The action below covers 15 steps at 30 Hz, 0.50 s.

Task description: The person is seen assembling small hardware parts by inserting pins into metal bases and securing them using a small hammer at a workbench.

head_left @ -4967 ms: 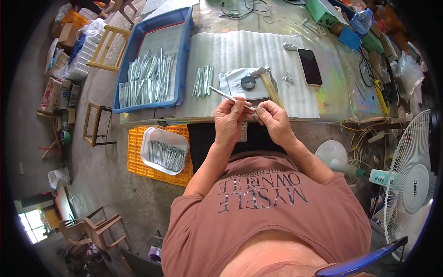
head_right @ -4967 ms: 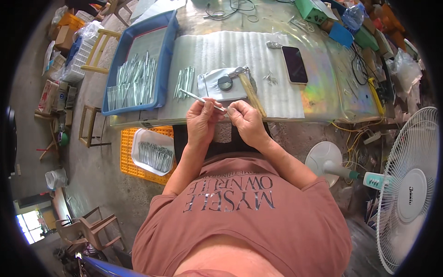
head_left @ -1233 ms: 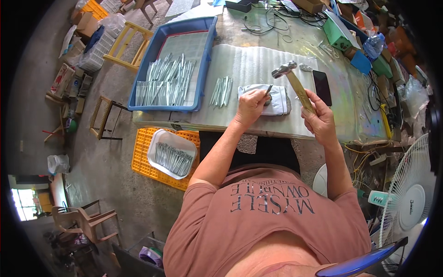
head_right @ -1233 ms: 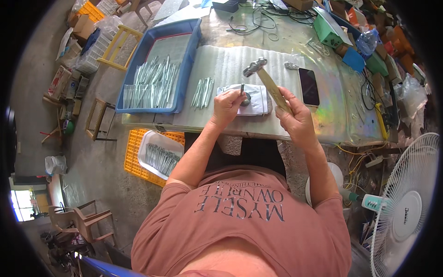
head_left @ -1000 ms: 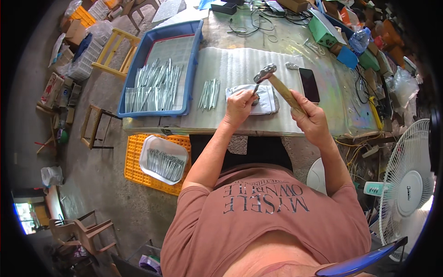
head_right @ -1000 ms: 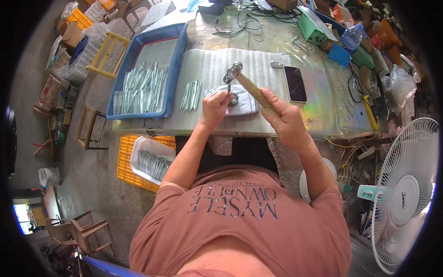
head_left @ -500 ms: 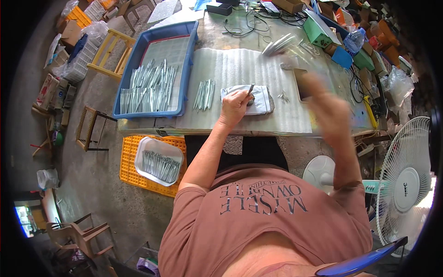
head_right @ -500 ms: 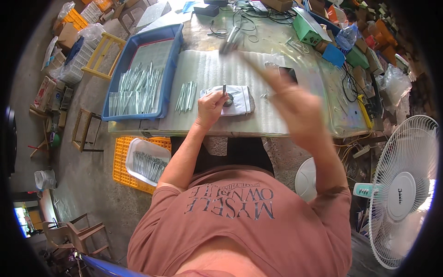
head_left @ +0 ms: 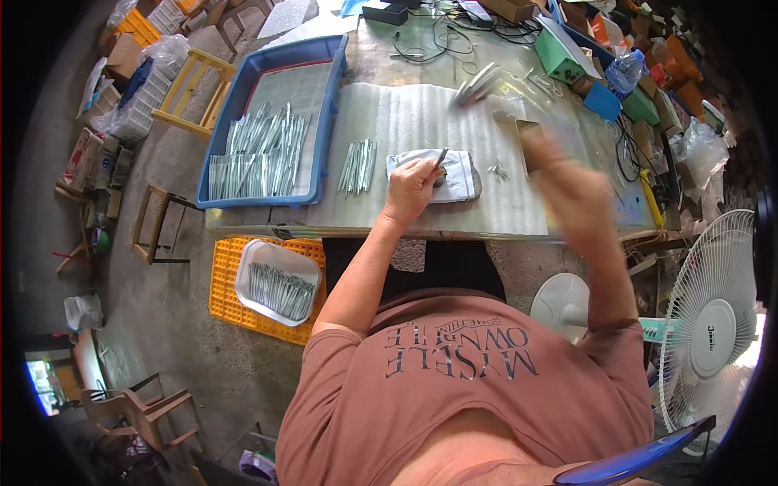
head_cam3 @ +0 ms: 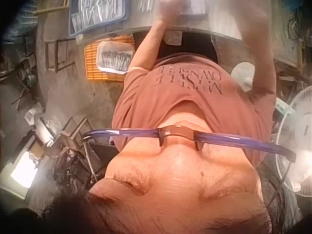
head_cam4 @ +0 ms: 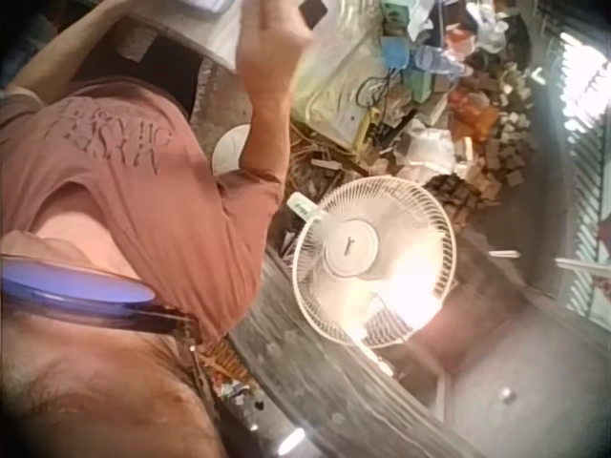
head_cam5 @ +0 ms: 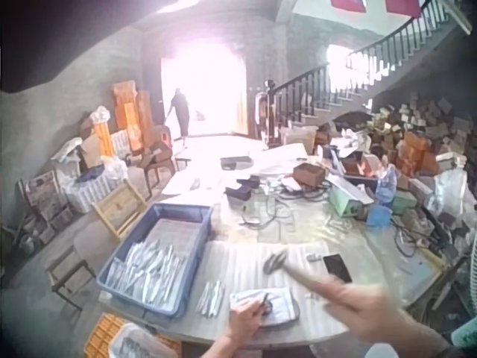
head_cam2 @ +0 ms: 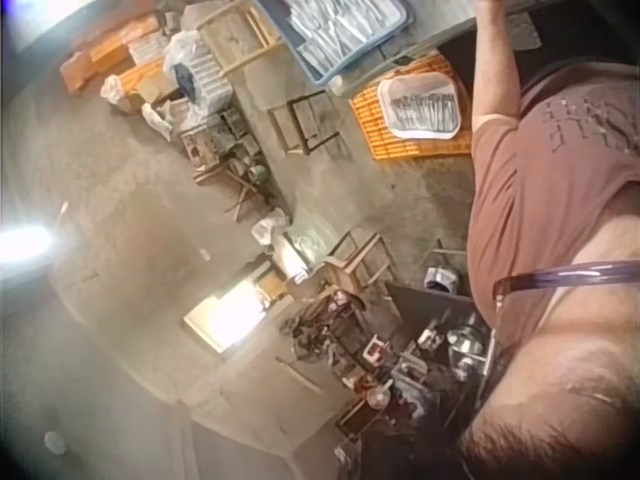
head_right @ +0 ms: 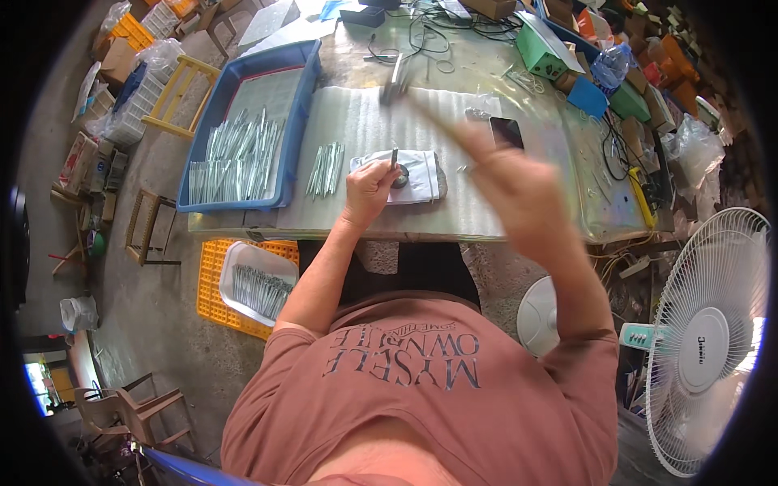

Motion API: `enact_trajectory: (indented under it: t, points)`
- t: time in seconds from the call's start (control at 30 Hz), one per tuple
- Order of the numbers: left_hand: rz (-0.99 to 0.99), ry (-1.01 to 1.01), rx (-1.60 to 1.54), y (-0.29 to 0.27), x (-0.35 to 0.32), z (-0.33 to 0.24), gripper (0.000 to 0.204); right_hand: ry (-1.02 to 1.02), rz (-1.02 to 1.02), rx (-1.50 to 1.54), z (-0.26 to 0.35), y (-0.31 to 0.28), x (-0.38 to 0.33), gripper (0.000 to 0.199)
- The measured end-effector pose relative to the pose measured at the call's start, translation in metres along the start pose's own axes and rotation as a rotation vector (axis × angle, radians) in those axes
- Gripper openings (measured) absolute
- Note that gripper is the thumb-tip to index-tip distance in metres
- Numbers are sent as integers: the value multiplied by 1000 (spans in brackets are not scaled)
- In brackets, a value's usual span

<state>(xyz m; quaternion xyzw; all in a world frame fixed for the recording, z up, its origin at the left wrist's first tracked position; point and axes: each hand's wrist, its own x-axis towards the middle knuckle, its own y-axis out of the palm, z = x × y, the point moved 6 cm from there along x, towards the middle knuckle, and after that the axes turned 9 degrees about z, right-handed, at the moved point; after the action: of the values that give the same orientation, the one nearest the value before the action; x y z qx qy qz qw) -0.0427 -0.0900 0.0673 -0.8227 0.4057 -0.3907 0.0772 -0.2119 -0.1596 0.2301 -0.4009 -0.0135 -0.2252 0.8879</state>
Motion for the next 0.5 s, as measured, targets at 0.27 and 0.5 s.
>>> enact_trajectory:
  t: [0.27,0.5]
  points:
    - [0,-9,20,-2,-3,4,13,-35,-9,72,15,-19,7,41]
    - [10,7,40,-3,-5,3,13,188,104,-49,4,-4,6,39]
